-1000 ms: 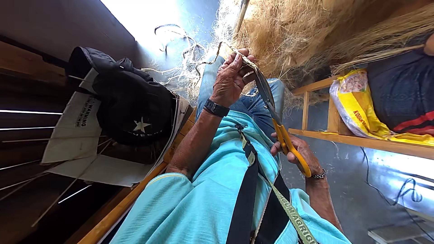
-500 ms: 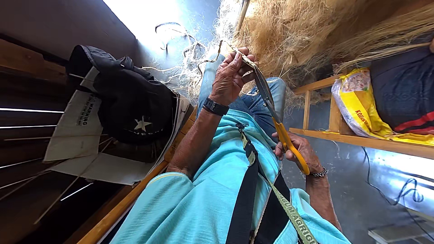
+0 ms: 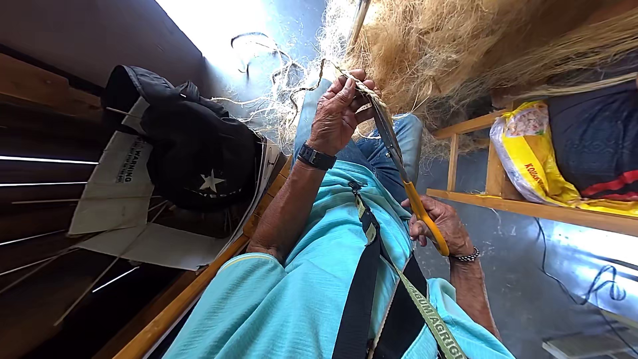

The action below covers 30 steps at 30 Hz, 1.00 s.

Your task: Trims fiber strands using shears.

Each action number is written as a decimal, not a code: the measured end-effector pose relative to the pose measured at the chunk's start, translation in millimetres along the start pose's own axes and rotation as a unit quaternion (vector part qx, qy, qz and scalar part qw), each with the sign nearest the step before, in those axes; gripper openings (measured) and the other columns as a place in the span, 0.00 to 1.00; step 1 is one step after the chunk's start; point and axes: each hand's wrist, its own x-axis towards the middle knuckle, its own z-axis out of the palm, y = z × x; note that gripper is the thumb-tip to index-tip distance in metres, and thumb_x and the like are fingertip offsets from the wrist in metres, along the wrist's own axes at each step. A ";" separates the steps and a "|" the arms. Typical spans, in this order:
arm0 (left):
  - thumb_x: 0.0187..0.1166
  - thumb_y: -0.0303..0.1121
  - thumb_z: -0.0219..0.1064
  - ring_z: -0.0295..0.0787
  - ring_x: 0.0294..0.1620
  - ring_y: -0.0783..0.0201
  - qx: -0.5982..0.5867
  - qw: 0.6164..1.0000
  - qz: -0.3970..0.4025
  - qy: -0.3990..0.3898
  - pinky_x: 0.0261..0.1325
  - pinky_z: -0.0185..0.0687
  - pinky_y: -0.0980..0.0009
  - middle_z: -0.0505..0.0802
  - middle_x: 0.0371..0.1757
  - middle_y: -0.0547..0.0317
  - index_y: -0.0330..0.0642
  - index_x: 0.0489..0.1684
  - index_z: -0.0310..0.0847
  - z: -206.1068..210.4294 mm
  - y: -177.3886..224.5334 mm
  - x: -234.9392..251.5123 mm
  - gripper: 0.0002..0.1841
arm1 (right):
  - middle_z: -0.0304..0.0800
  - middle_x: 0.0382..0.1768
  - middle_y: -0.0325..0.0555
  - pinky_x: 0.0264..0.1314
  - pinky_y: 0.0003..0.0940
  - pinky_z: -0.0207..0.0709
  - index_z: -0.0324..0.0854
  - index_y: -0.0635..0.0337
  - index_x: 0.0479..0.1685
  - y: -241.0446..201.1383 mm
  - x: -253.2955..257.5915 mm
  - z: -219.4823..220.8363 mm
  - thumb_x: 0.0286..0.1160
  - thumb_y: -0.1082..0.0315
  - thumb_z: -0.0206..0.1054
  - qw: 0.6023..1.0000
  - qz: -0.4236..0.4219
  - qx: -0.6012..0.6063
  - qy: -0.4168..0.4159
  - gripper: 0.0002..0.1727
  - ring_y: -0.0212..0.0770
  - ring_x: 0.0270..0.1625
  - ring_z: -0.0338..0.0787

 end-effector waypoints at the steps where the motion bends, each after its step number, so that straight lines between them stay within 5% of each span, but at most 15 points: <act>1: 0.92 0.27 0.48 0.95 0.47 0.56 -0.001 1.000 -0.002 0.002 0.51 0.93 0.58 0.94 0.47 0.50 0.41 0.55 0.79 -0.2 -0.1 0.0 0.12 | 0.90 0.23 0.30 0.18 0.25 0.83 0.81 0.58 0.63 0.3 0.0 -0.2 0.56 0.49 0.85 1.000 0.001 0.002 -0.001 0.36 0.30 0.19 0.88; 7: 0.91 0.28 0.48 0.94 0.48 0.57 -0.006 1.000 -0.007 -0.013 0.51 0.92 0.59 0.94 0.47 0.51 0.42 0.56 0.78 -2.6 -1.3 -0.7 0.12 | 0.92 0.31 0.37 0.34 0.31 0.88 0.75 0.68 0.70 -0.2 0.2 -5.0 0.56 0.23 0.73 0.998 -0.034 -0.043 -0.041 0.56 0.34 0.30 0.90; 30: 0.90 0.27 0.48 0.96 0.47 0.54 0.030 0.998 -0.024 -0.049 0.51 0.94 0.57 0.95 0.47 0.48 0.40 0.54 0.82 -4.6 0.9 0.8 0.13 | 0.91 0.26 0.33 0.23 0.27 0.85 0.79 0.61 0.66 -6.0 -0.1 -8.3 0.56 0.28 0.77 0.998 -0.016 -0.007 -0.053 0.48 0.32 0.23 0.89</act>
